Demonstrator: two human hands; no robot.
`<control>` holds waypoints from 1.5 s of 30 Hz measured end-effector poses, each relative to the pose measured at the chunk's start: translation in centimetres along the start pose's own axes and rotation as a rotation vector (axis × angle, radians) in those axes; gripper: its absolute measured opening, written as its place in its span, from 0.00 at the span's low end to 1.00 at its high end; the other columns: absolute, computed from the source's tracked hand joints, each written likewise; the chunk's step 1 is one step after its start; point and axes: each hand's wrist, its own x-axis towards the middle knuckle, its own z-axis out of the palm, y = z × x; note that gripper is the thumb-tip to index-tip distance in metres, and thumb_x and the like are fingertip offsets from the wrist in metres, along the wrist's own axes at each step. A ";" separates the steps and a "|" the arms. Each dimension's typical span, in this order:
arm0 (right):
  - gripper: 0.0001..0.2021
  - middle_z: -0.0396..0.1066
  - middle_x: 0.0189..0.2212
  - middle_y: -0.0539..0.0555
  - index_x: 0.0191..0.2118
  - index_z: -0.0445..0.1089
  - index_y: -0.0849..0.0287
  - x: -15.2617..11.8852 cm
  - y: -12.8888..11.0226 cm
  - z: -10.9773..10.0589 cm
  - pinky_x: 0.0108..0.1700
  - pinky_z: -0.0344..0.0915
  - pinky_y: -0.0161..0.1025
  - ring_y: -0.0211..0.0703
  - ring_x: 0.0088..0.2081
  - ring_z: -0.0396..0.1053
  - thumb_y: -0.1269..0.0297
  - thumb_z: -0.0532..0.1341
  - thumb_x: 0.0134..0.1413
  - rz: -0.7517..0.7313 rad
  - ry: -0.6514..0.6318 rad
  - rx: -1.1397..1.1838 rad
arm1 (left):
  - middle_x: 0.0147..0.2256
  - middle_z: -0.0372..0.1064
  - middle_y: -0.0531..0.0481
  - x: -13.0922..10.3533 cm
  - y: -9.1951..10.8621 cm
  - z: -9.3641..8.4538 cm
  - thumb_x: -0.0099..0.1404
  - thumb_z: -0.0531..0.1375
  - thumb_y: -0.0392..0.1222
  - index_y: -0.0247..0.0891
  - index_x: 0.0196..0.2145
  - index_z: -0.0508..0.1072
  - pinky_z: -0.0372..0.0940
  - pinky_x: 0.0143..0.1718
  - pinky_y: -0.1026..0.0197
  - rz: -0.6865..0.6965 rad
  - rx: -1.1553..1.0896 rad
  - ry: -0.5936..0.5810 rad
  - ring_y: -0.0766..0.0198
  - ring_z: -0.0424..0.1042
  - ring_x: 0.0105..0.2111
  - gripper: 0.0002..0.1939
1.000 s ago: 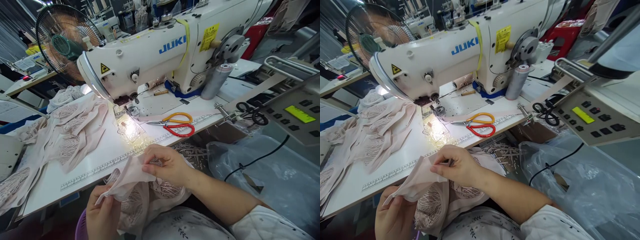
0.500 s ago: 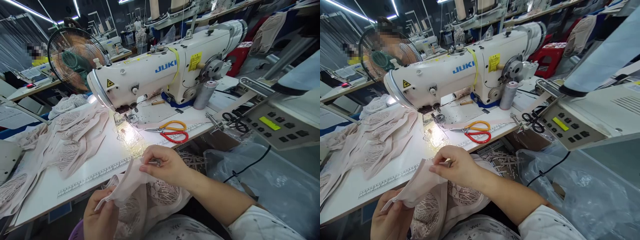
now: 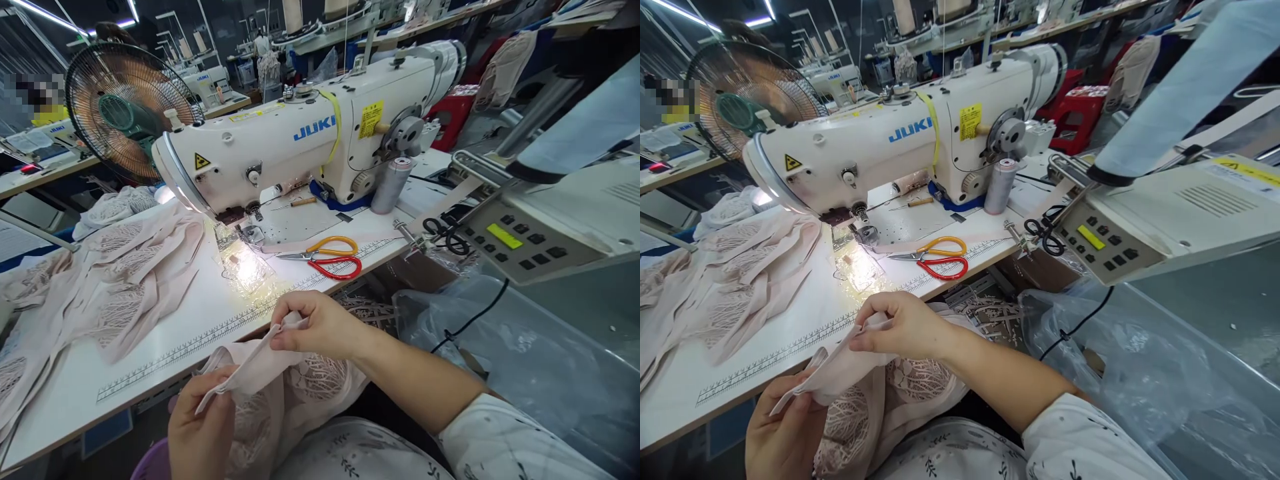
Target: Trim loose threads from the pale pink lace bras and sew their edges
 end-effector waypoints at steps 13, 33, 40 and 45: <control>0.13 0.71 0.37 0.55 0.35 0.63 0.60 -1.3 -0.8 -1.8 0.41 0.67 0.39 0.36 0.36 0.68 0.67 0.67 0.44 -0.249 -0.079 -0.197 | 0.28 0.77 0.44 -0.3 0.1 0.7 0.43 0.73 0.44 0.38 0.25 0.77 0.71 0.29 0.59 -0.042 -0.056 -0.016 0.58 0.75 0.28 0.12; 0.07 0.72 0.31 0.53 0.28 0.63 0.59 -2.6 0.1 0.0 0.40 0.69 0.37 0.37 0.35 0.71 0.68 0.63 0.47 -0.317 0.108 -0.244 | 0.27 0.77 0.46 -1.0 0.2 0.1 0.40 0.73 0.45 0.39 0.24 0.78 0.73 0.28 0.58 -0.064 0.011 0.011 0.56 0.76 0.28 0.13; 0.08 0.70 0.29 0.52 0.24 0.63 0.59 -2.3 0.2 0.1 0.38 0.68 0.36 0.37 0.33 0.69 0.68 0.64 0.47 -0.385 0.076 -0.294 | 0.27 0.77 0.48 -0.9 0.0 -0.2 0.41 0.73 0.44 0.40 0.25 0.77 0.72 0.27 0.59 -0.080 0.018 -0.004 0.58 0.75 0.28 0.13; 0.07 0.70 0.28 0.51 0.23 0.64 0.60 -2.2 0.3 0.2 0.37 0.67 0.35 0.36 0.32 0.68 0.69 0.63 0.46 -0.371 0.119 -0.282 | 0.27 0.77 0.49 -1.2 0.1 0.2 0.41 0.73 0.45 0.40 0.25 0.77 0.72 0.30 0.60 -0.075 -0.004 0.014 0.59 0.76 0.29 0.14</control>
